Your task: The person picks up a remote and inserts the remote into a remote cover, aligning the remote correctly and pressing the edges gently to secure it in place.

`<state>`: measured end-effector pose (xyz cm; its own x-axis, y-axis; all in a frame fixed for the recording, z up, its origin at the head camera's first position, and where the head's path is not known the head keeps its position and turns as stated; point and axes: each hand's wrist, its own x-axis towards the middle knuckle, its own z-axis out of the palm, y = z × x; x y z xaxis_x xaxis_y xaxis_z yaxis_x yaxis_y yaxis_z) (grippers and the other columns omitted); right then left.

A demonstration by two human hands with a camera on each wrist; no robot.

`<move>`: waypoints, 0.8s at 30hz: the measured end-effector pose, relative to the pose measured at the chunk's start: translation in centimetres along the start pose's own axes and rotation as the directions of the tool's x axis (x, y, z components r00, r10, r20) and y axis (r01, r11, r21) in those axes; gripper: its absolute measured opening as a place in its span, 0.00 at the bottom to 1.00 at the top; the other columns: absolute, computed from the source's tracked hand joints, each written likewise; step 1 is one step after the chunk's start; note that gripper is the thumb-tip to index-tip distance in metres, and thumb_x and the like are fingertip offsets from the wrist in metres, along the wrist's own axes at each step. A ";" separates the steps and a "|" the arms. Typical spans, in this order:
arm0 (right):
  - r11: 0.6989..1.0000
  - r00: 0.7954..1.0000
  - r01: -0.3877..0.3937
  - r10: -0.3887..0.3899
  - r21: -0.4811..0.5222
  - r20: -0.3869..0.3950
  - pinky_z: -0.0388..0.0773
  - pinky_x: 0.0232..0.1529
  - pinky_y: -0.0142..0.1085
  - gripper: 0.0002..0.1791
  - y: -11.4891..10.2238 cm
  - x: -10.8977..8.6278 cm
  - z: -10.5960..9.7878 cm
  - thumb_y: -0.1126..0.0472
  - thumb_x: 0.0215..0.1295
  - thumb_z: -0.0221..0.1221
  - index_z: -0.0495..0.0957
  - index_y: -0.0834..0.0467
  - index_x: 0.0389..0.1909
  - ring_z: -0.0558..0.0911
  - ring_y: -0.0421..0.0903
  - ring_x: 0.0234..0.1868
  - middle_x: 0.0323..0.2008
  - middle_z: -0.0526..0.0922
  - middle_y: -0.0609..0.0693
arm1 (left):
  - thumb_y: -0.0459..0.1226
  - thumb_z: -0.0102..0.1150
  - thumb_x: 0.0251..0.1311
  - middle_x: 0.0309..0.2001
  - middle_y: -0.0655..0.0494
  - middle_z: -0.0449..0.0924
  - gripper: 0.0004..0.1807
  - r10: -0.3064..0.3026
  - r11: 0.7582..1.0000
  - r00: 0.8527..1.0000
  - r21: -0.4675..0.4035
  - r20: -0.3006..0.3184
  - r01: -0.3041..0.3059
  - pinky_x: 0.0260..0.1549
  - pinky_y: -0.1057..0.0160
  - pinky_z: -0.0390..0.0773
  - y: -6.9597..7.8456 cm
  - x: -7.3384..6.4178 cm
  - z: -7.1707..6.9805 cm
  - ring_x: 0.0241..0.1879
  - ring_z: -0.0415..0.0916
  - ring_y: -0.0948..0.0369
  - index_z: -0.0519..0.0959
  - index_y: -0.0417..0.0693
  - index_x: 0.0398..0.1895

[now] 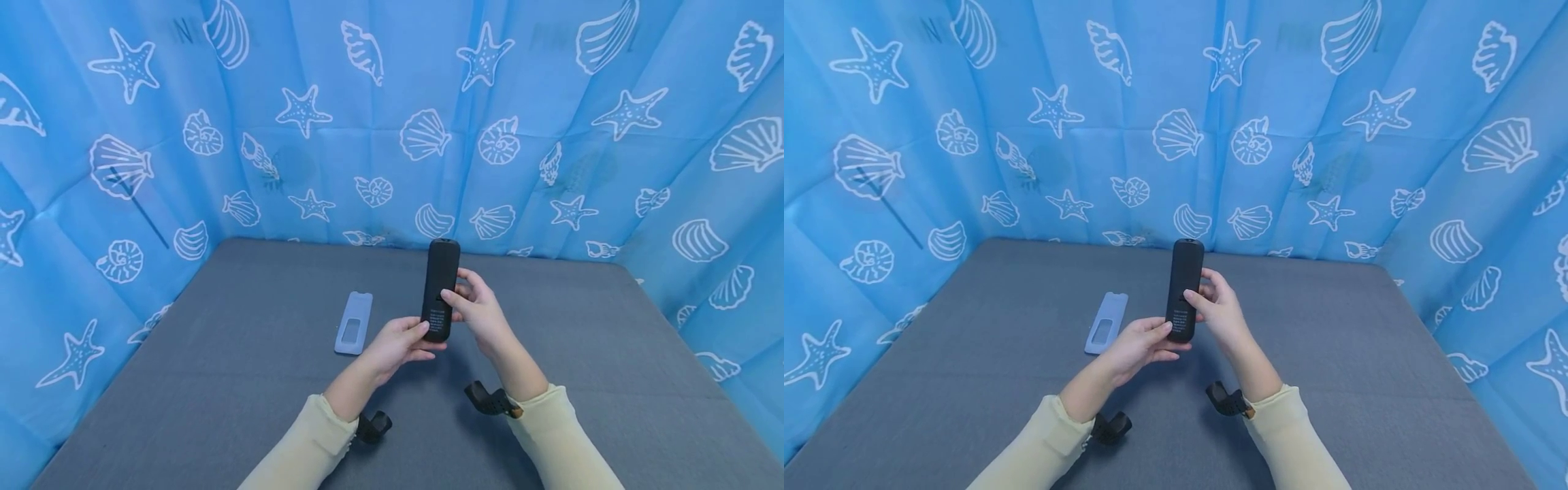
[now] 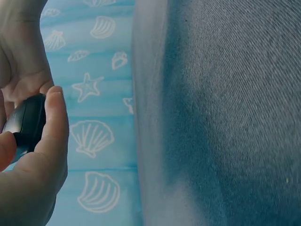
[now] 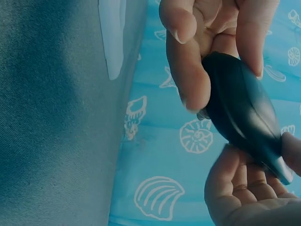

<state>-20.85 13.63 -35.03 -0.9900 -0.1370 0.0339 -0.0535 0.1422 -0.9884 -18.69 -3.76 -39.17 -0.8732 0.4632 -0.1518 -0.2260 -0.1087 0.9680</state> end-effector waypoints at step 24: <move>0.977 0.990 -0.130 0.137 0.168 -0.031 0.78 0.42 0.39 0.28 0.1 0.3 0.1 0.63 0.75 0.49 0.55 0.60 0.73 0.78 0.45 0.48 0.58 0.71 0.63 | 0.37 0.47 0.74 0.57 0.38 0.75 0.18 0.025 0.977 0.970 0.212 -0.241 0.027 0.54 0.47 0.71 0.7 -1.0 -4.0 0.57 0.72 0.45 0.72 0.35 0.60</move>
<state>-21.13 13.48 -35.15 -0.9916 -0.0852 -0.0975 0.0986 -0.0082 -0.9951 -19.69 -7.79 -39.14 -0.9568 0.2351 -0.1709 -0.1529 0.0928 0.9839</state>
